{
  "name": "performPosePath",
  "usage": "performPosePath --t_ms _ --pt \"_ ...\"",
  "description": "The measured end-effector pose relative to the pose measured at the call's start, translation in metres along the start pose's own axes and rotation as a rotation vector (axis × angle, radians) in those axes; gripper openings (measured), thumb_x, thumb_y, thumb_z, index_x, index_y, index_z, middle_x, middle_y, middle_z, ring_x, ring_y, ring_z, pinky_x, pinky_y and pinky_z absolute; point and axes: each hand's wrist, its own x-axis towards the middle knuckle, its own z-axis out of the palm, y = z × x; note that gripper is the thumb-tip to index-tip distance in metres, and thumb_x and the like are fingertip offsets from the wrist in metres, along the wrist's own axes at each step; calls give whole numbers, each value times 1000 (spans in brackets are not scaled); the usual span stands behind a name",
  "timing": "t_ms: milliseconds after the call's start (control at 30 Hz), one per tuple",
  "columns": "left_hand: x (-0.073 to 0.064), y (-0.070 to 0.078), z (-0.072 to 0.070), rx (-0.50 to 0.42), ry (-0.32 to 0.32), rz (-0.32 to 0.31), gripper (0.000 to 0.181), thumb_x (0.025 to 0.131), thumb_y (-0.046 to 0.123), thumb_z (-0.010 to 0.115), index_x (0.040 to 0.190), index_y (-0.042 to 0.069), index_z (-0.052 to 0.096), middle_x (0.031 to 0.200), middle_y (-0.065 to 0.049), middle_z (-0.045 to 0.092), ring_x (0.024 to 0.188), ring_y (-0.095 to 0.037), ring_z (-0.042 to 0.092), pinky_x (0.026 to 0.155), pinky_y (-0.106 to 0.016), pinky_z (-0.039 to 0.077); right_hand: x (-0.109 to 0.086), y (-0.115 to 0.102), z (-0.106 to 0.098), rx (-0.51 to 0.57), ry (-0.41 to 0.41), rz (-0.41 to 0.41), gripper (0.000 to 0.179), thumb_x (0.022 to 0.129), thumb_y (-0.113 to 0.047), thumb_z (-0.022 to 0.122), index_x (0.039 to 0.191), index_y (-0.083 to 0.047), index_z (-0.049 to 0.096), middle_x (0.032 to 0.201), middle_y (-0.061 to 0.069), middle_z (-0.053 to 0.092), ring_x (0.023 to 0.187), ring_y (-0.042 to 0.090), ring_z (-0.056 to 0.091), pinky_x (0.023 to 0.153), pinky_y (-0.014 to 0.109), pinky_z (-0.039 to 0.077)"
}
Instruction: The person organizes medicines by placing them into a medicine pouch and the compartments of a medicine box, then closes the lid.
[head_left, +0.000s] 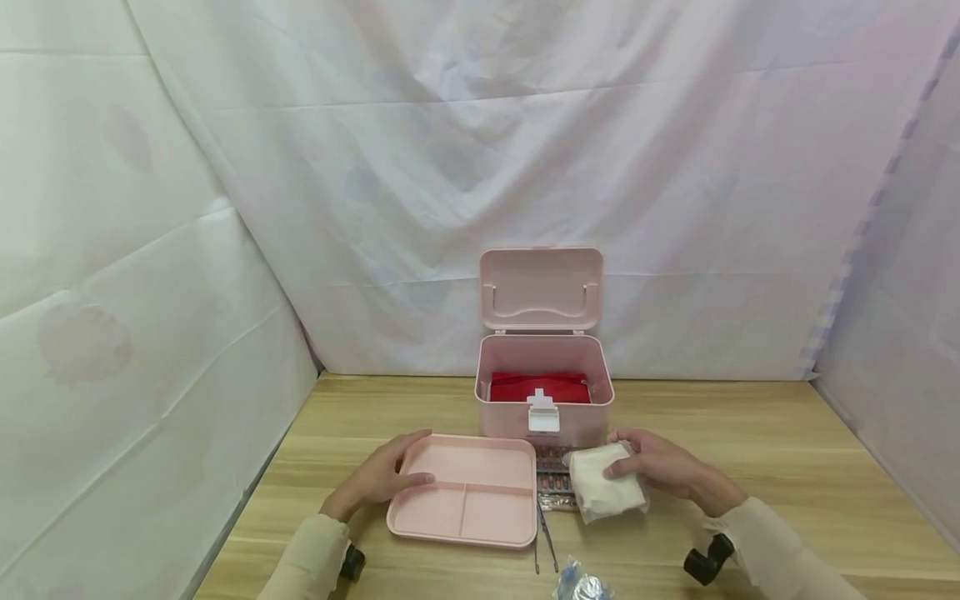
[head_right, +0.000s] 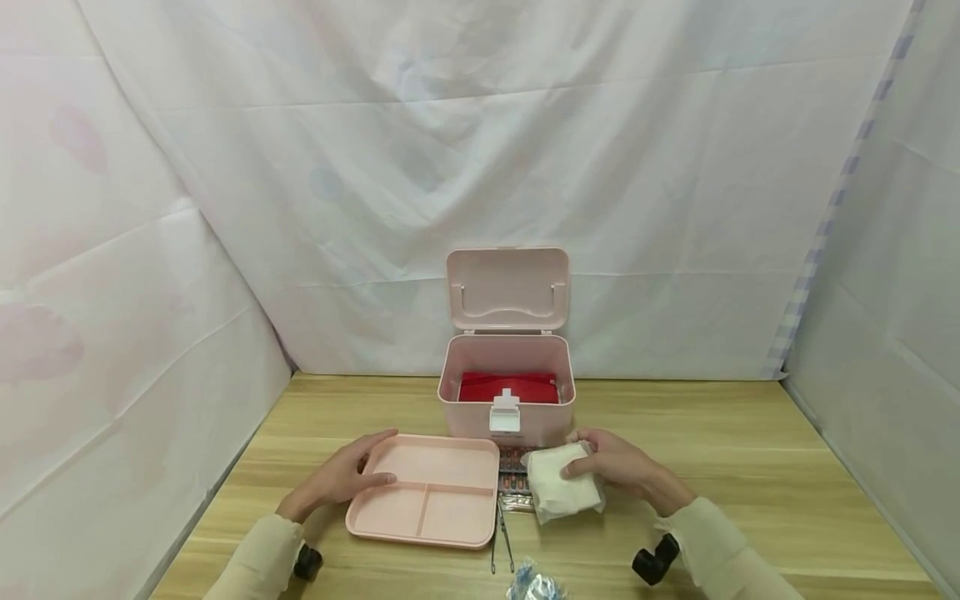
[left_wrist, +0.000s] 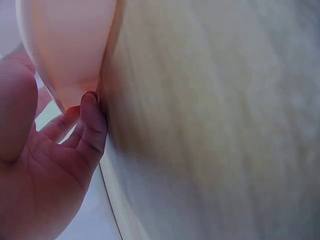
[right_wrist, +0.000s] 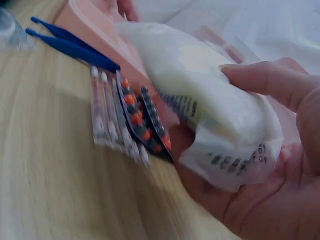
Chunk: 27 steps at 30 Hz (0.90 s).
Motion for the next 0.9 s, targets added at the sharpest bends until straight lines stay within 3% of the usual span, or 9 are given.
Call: performPosePath --t_ms 233,400,667,900 --pt "2 0 0 29 -65 -9 80 92 41 69 156 11 31 157 -18 34 144 -42 30 115 -61 25 7 -3 13 53 -38 -28 36 94 -6 62 129 1 58 102 8 70 85 17 70 74 31 58" --pt "3 0 0 17 -94 -15 82 93 43 66 157 9 27 160 -18 29 146 -41 25 116 -61 21 12 -6 22 61 -39 -24 30 99 -14 58 125 0 64 96 4 74 81 14 71 71 28 58" --pt "2 0 2 -11 -77 -40 82 92 44 69 156 10 30 158 -18 31 145 -42 28 116 -61 22 20 -9 44 106 -14 -3 23 99 -16 57 117 -8 69 90 0 73 79 12 69 71 27 57" --pt "1 2 3 -29 -67 -59 82 90 44 70 155 12 32 158 -17 33 144 -41 30 115 -62 24 31 -15 66 61 34 -77 36 96 -11 61 127 8 61 97 3 71 83 14 69 75 29 57"
